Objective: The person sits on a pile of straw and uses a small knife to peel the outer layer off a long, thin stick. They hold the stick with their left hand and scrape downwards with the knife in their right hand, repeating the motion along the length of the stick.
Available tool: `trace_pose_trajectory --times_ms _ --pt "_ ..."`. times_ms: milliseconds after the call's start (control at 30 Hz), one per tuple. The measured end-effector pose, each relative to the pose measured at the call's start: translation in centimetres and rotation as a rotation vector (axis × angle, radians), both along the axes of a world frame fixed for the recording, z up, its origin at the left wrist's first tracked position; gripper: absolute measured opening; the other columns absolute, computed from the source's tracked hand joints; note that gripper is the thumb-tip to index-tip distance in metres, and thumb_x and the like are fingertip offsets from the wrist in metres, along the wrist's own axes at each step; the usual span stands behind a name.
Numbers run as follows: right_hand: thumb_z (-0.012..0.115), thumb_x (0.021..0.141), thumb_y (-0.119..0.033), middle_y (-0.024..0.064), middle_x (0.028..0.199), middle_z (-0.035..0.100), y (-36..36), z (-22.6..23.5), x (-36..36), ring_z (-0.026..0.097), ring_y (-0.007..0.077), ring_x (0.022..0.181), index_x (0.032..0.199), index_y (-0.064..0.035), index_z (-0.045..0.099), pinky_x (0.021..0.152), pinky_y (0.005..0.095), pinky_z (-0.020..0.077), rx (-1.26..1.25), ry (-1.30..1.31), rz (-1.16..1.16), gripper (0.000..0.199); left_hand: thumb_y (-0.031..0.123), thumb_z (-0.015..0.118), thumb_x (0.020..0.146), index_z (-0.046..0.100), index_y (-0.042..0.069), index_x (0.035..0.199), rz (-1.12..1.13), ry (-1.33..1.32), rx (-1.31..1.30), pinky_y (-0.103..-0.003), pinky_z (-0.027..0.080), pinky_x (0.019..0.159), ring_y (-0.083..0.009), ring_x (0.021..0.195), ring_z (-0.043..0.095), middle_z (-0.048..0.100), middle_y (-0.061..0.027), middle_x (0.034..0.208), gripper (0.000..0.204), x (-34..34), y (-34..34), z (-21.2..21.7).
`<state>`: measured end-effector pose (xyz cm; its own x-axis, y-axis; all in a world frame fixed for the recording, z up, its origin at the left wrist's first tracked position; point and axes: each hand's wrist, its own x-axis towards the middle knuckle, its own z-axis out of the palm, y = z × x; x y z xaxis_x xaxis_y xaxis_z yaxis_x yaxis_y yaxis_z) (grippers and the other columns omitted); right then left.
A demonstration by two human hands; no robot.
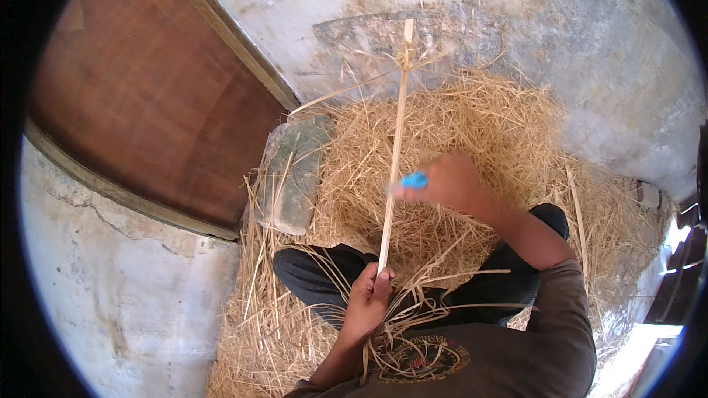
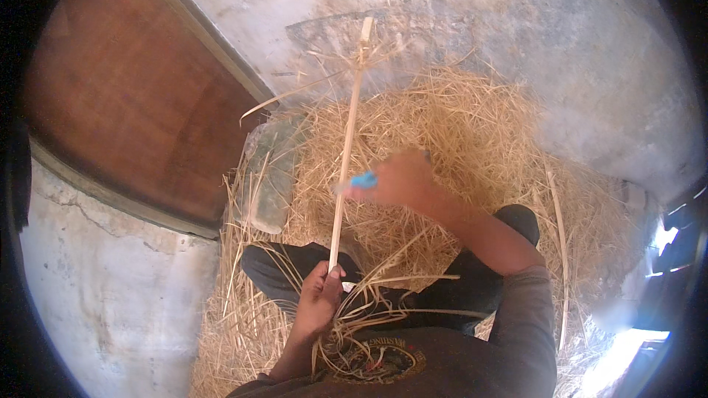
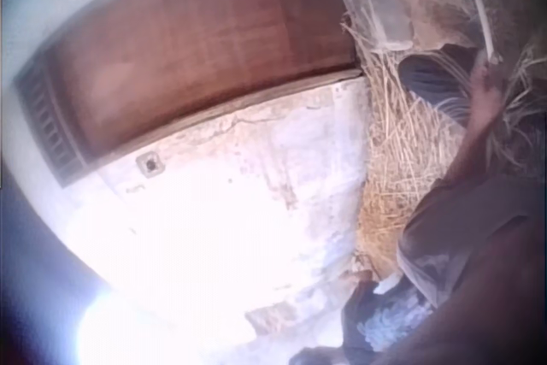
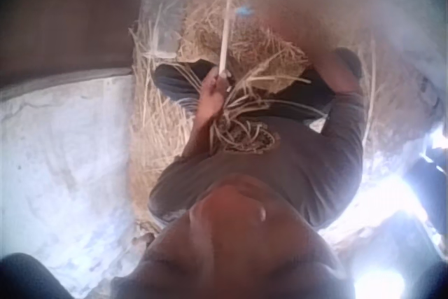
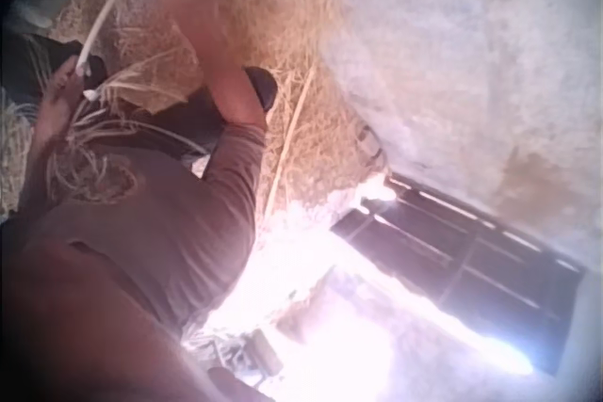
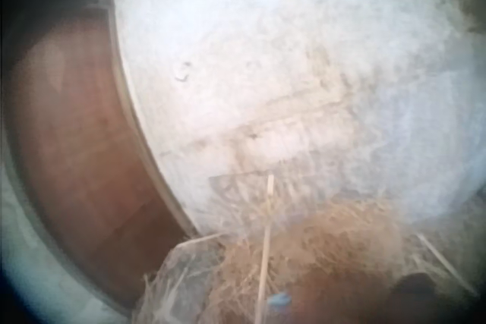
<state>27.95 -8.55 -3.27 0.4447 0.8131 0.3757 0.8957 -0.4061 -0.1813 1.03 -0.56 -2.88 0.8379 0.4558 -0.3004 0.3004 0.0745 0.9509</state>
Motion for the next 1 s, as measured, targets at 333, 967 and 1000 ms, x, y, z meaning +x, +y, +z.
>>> trace_pose_trajectory --times_ms 333,967,1000 --pt "0.040 0.073 -0.087 0.0120 0.053 0.060 0.3 -0.1 -2.8 0.061 0.0271 0.046 0.065 -0.0053 0.069 0.049 0.0385 0.0489 -0.066 0.023 0.222 0.087 0.017 0.045 0.100 0.051 0.004 0.093 0.003 0.035 0.296 -0.023 0.034 0.053 -0.0059 0.060 0.038 0.043 0.0016 0.067 0.016 -0.4 -0.2 -0.2" --pt "0.049 0.073 -0.082 0.0052 0.048 0.054 0.3 -0.7 8.4 0.055 0.0218 0.044 0.063 -0.0116 0.066 0.045 0.0370 0.0448 -0.021 -0.066 -0.230 0.074 0.024 0.046 0.101 0.049 0.004 0.095 -0.124 0.083 0.244 -0.025 0.034 0.052 -0.0060 0.060 0.039 0.043 0.0002 0.066 0.022 -2.5 -1.5 -0.9" --pt "0.048 0.074 -0.082 0.0045 0.047 0.053 0.1 -1.1 9.6 0.054 0.0213 0.043 0.062 -0.0116 0.066 0.044 0.0367 0.0444 0.031 -0.135 -0.203 0.074 0.024 0.046 0.101 0.049 0.004 0.095 -0.130 0.064 0.278 -0.025 0.034 0.052 -0.0061 0.059 0.040 0.043 0.0000 0.066 0.022 -2.2 -1.6 -0.8"
